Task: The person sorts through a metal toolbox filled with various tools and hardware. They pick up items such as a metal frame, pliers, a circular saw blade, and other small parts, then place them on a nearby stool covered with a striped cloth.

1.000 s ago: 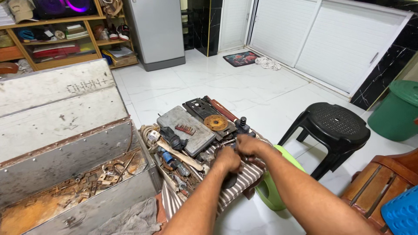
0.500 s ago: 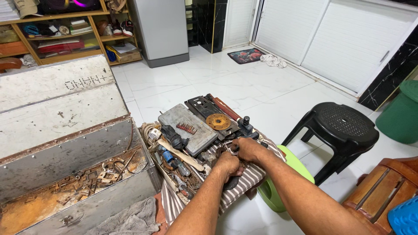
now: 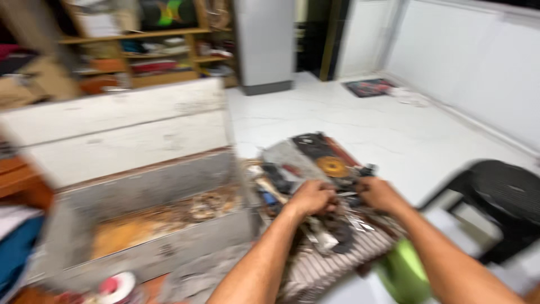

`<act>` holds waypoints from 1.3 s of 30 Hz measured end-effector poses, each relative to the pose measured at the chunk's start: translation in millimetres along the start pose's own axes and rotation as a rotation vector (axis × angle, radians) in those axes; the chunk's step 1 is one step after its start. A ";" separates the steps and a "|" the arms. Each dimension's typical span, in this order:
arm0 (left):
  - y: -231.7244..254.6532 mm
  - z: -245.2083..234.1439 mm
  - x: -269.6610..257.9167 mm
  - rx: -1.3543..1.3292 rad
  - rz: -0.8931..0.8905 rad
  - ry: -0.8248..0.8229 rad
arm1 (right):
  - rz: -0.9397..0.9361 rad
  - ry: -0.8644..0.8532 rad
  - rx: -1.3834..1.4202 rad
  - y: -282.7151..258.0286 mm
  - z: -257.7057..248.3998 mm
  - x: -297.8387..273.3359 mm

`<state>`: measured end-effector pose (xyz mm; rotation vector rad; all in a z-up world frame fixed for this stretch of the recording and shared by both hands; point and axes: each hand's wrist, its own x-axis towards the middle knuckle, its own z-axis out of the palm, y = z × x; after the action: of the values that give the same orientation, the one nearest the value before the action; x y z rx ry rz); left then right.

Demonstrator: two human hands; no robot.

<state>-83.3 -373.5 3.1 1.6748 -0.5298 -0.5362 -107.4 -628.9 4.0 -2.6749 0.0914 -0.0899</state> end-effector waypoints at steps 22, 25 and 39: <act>-113.7 -384.1 -171.7 0.914 -0.672 0.395 | -0.129 -0.653 -0.091 -443.3 161.5 60.1; -99.3 -362.1 -187.5 0.934 -0.687 0.327 | -0.316 -0.632 -0.246 -449.5 179.5 59.0; -50.7 -324.3 -207.6 0.963 -0.692 0.353 | -0.416 -0.627 -0.397 -454.7 198.4 41.0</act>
<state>-44.9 12.8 15.4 2.8386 0.1285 -0.4719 -28.4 -138.3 33.1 -2.9258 -0.7089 0.6994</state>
